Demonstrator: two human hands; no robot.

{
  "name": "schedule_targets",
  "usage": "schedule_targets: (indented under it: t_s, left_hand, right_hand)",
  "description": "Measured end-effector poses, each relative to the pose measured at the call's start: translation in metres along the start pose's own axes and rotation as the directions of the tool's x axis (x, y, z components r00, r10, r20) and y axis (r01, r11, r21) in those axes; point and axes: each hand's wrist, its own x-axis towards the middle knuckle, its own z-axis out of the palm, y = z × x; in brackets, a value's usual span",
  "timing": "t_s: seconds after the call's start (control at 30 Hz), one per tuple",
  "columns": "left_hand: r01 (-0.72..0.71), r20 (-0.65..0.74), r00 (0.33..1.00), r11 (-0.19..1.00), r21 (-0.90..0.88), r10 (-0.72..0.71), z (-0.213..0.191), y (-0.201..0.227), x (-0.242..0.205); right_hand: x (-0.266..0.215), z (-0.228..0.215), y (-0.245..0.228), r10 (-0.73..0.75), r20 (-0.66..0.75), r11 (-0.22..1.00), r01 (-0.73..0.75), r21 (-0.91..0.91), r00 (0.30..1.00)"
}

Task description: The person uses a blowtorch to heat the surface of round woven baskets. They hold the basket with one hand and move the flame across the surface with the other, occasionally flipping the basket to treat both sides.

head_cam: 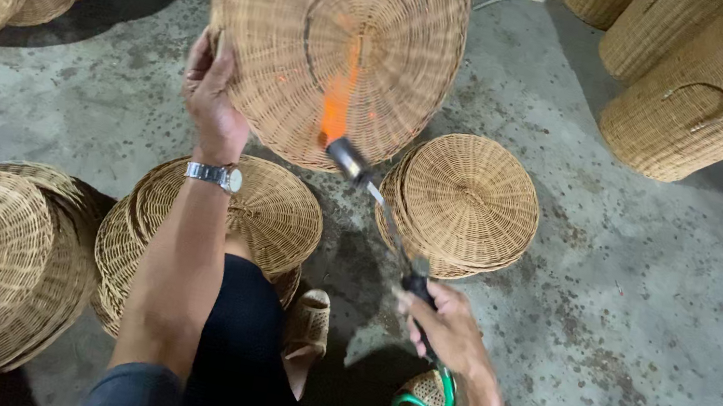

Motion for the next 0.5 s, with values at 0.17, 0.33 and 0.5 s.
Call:
schedule_targets:
  t_s: [0.17, 0.33, 0.5]
  left_hand:
    - [-0.009, -0.063, 0.998, 1.000, -0.004, 0.009, 0.002, 0.017, 0.005]
    - [0.041, -0.056, 0.998, 0.999, -0.003, -0.041, 0.005, 0.021, 0.005]
    - [0.097, -0.030, 0.995, 0.994, -0.048, -0.099, -0.004, 0.017, 0.005]
  right_hand:
    - [-0.005, -0.018, 0.032, 0.024, -0.156, 1.000, -0.023, 0.007, 0.988]
    - [0.017, -0.057, 0.025, -0.031, -0.320, 0.990, 0.073, 0.119, 0.947]
    - [0.032, -0.088, -0.019, -0.204, -0.351, 0.975, 0.223, 0.015, 0.914]
